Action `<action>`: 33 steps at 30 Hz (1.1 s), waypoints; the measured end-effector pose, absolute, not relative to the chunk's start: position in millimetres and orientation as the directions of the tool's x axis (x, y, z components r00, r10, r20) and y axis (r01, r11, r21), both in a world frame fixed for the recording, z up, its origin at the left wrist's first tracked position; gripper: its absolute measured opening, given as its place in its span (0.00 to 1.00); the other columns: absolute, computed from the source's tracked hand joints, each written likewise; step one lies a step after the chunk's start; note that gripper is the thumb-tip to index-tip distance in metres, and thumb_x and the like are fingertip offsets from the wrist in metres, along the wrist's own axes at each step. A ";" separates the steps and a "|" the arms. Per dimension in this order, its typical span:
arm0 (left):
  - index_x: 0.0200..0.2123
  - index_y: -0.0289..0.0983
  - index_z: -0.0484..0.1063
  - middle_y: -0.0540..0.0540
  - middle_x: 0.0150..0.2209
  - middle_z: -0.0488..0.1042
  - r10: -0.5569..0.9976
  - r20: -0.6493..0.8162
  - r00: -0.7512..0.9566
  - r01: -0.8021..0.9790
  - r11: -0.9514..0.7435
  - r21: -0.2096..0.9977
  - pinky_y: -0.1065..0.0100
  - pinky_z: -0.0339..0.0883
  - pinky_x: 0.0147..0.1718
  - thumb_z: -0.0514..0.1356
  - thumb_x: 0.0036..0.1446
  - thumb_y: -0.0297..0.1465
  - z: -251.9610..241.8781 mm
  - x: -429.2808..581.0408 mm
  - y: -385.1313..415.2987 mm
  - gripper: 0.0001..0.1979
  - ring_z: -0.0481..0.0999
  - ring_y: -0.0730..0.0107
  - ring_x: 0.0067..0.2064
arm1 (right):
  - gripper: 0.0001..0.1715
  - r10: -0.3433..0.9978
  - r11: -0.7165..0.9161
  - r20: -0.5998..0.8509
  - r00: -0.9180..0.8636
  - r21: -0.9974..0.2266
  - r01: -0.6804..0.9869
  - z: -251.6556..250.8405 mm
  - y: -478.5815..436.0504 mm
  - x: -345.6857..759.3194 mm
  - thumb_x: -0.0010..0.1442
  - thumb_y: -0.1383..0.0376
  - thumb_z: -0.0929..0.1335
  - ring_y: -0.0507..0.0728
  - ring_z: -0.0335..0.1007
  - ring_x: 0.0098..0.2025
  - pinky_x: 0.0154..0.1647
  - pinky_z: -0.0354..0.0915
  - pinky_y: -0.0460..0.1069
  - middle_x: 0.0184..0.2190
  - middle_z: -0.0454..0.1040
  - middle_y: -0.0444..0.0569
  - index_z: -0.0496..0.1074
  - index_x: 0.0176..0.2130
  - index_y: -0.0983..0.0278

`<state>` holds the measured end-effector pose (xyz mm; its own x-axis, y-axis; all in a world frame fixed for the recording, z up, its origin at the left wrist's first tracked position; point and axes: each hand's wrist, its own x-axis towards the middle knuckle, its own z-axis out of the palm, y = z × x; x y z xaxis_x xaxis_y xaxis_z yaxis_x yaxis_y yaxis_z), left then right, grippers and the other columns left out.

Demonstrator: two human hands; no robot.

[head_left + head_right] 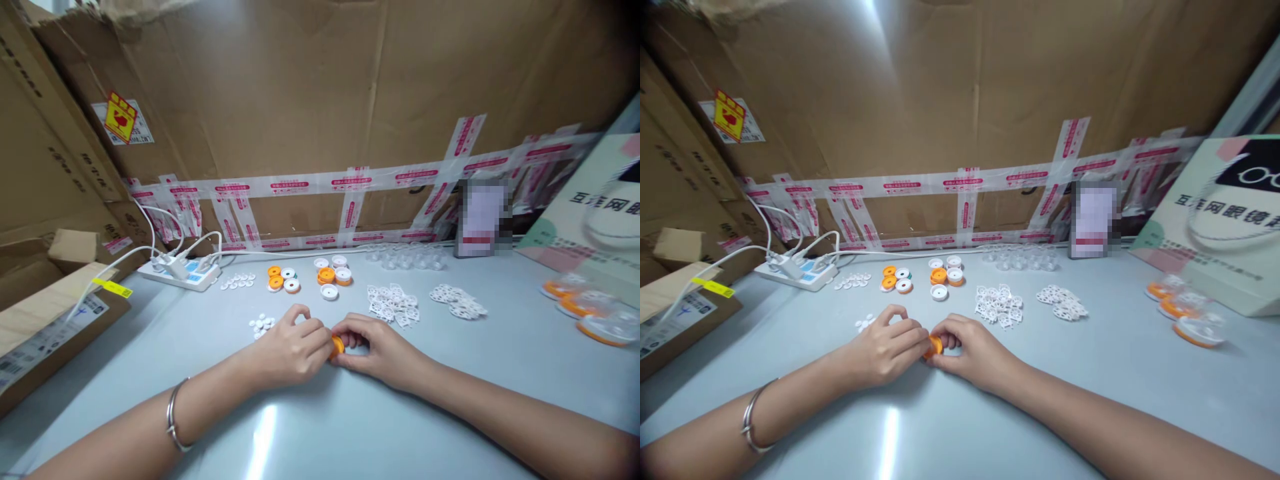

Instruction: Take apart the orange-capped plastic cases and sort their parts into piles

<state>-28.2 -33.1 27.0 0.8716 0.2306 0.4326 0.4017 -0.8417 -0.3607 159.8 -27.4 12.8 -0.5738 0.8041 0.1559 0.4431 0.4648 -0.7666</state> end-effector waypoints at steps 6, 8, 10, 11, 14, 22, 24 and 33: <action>0.29 0.32 0.67 0.48 0.29 0.74 0.197 0.445 0.873 0.385 -0.839 -0.384 0.63 0.55 0.36 0.49 0.58 0.20 24.8 -28.6 -32.9 0.10 0.70 0.72 0.31 | 0.09 0.804 0.457 0.153 -0.574 -0.776 0.434 12.7 -27.6 160.7 0.48 0.68 0.70 0.52 0.63 0.30 0.32 0.62 0.46 0.27 0.66 0.45 0.71 0.33 0.68; 0.28 0.32 0.67 0.48 0.28 0.74 0.198 0.448 0.872 0.389 -0.836 -0.386 0.63 0.55 0.36 0.49 0.58 0.20 24.9 -28.8 -32.9 0.10 0.70 0.72 0.31 | 0.09 0.806 0.453 0.148 -0.574 -0.778 0.436 12.2 -27.8 160.8 0.48 0.68 0.70 0.51 0.63 0.30 0.32 0.62 0.46 0.27 0.66 0.45 0.71 0.33 0.67; 0.28 0.32 0.66 0.48 0.28 0.74 0.202 0.447 0.871 0.390 -0.837 -0.383 0.63 0.55 0.36 0.49 0.58 0.20 25.1 -28.6 -32.8 0.10 0.70 0.72 0.31 | 0.09 0.807 0.452 0.147 -0.573 -0.777 0.438 11.8 -27.8 160.7 0.48 0.68 0.70 0.51 0.62 0.30 0.31 0.62 0.46 0.27 0.66 0.45 0.71 0.33 0.67; 0.28 0.32 0.66 0.48 0.28 0.74 0.203 0.446 0.872 0.389 -0.839 -0.379 0.63 0.55 0.36 0.49 0.58 0.20 25.1 -28.4 -32.6 0.10 0.70 0.72 0.31 | 0.09 0.807 0.453 0.147 -0.572 -0.777 0.438 11.7 -27.7 160.6 0.48 0.68 0.70 0.51 0.62 0.30 0.31 0.62 0.46 0.27 0.65 0.45 0.71 0.33 0.67; 0.28 0.33 0.66 0.49 0.29 0.74 0.207 0.446 0.871 0.390 -0.843 -0.371 0.63 0.55 0.37 0.49 0.58 0.20 24.7 -27.7 -31.6 0.09 0.70 0.73 0.31 | 0.09 0.804 0.456 0.152 -0.575 -0.778 0.432 11.3 -27.4 160.8 0.48 0.67 0.70 0.51 0.62 0.29 0.31 0.61 0.46 0.27 0.65 0.44 0.71 0.33 0.67; 0.29 0.33 0.65 0.49 0.29 0.74 0.218 0.456 0.863 0.393 -0.856 -0.336 0.63 0.53 0.37 0.49 0.59 0.22 25.9 -28.3 -30.1 0.09 0.70 0.74 0.31 | 0.09 0.803 0.461 0.160 -0.574 -0.777 0.429 10.7 -27.1 161.3 0.48 0.66 0.70 0.51 0.62 0.29 0.31 0.61 0.45 0.26 0.65 0.44 0.71 0.32 0.67; 0.29 0.33 0.65 0.49 0.29 0.74 0.224 0.451 0.864 0.393 -0.859 -0.327 0.63 0.53 0.37 0.49 0.59 0.21 27.0 -28.3 -30.9 0.09 0.70 0.74 0.31 | 0.08 0.804 0.464 0.166 -0.571 -0.777 0.427 10.9 -26.9 161.0 0.47 0.66 0.70 0.51 0.62 0.29 0.31 0.61 0.45 0.26 0.65 0.44 0.71 0.32 0.67; 0.27 0.33 0.65 0.49 0.28 0.74 0.227 0.470 0.853 0.408 -0.852 -0.328 0.63 0.53 0.37 0.49 0.58 0.21 27.5 -26.3 -32.4 0.10 0.68 0.73 0.30 | 0.09 0.800 0.481 0.191 -0.569 -0.771 0.417 9.0 -26.9 162.2 0.47 0.65 0.70 0.51 0.62 0.29 0.30 0.61 0.45 0.26 0.66 0.43 0.71 0.32 0.65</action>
